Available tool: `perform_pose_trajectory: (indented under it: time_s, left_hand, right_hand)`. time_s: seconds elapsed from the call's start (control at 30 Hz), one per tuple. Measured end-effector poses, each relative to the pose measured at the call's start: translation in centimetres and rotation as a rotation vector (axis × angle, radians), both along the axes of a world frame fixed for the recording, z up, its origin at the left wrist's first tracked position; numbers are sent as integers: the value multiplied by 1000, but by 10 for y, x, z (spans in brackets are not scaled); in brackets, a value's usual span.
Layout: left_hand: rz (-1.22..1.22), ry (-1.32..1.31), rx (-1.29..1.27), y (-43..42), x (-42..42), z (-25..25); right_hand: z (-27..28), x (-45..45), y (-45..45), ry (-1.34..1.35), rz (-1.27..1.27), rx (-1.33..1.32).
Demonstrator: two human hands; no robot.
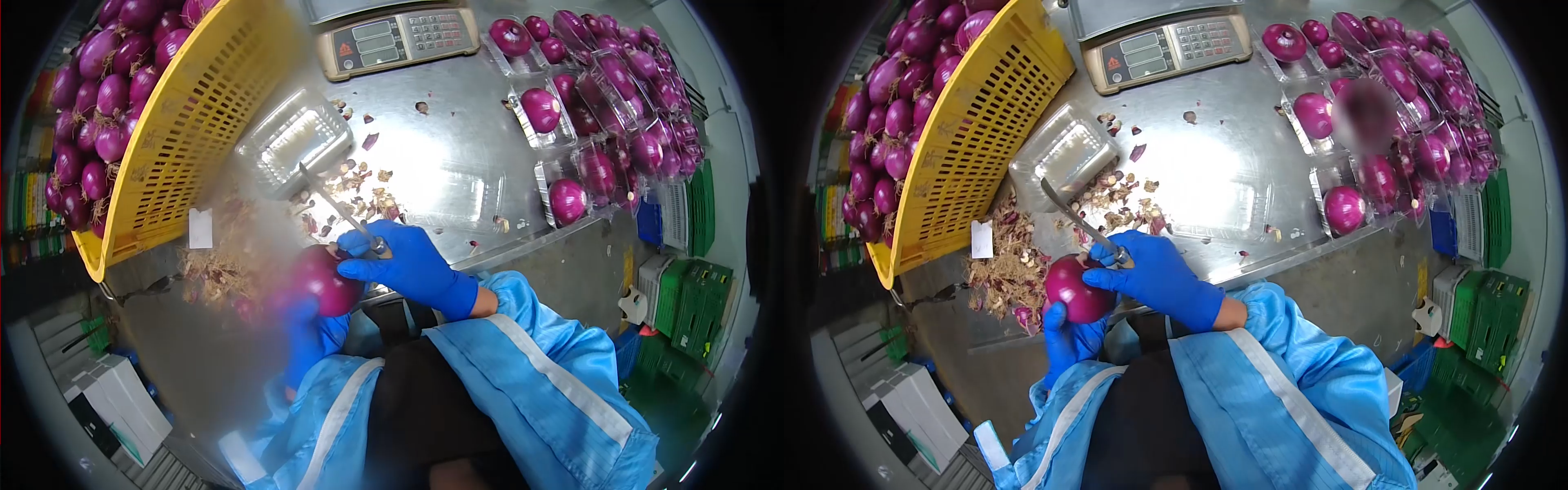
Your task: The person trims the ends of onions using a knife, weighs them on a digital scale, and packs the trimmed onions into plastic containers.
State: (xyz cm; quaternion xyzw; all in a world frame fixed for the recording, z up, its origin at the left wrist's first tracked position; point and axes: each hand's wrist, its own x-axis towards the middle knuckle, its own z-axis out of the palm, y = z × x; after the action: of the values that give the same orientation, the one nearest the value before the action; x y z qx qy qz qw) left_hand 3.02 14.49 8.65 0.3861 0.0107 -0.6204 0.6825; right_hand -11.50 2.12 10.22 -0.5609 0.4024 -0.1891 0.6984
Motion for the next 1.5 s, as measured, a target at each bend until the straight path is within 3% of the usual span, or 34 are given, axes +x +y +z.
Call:
perform_pose_trajectory:
  time_s: [0.03, 0.13, 0.27, 0.33, 0.47, 0.53, 0.57, 0.63, 0.73, 0.8, 0.87, 0.93, 0.97, 1.0, 1.03, 1.07, 1.2, 1.37, 1.47, 1.5]
  left_hand:
    - [-27, -75, -7, -4, -3, 3]
    - [-66, -264, 70, -3, -1, 11]
    - [-90, -507, 108, 1, 2, 16]
    - [-15, -453, 150, 8, 4, 5]
    - [288, -345, 264, 5, 18, -4]
    - [247, -278, 193, 3, 31, 0]
    - [215, -166, 143, 9, 42, -5]
    - [168, 47, 38, 10, 46, -6]
    - [134, 122, 46, -1, 22, -1]
    - [-30, -96, 106, -3, 5, -9]
    - [-182, -135, 107, -11, -7, -14]
    - [-316, 15, 59, -37, -23, -4]
    - [-427, -41, -39, -50, -32, 1]
    - [-557, -257, -70, -62, -38, -14]
    - [-595, -516, -60, -65, -46, -29]
    - [-614, -790, -48, -71, -55, -42]
    - [-680, -1684, -460, -93, -66, -94]
    - [-777, -1570, -561, -96, -50, -108]
    - [-749, -1492, -576, -121, -11, -48]
    - [-612, -1531, -523, -134, 14, -15]
  right_hand:
    - [-2, 3, 2, -158, -66, 71]
    - [-13, 6, 6, -301, -92, 148]
    - [-12, 4, 1, -195, -15, 150]
    - [-20, 6, 2, -149, 66, 27]
    - [-13, 1, 19, -57, 154, 103]
    - [-37, -2, 22, -13, 135, 152]
    - [-41, -6, 17, 324, 253, -132]
    - [-32, -4, 17, 142, 174, -184]
    - [-3, -5, 11, -1, 158, -180]
    - [4, -5, 8, -59, 156, -258]
    - [-1, -16, 4, 35, 114, -283]
    - [-12, -40, -7, 40, 44, -308]
    - [-9, -53, -14, 120, 16, -379]
    - [-16, -68, -18, 141, -69, -359]
    - [-14, -83, -26, 230, -86, -314]
    - [-42, -104, -28, 302, -199, -490]
    - [-52, -135, -47, 737, -182, -583]
    - [-87, -152, -43, 742, -160, -680]
    - [-74, -150, -47, 643, -233, -738]
    - [-66, -149, -47, 599, -269, -742]
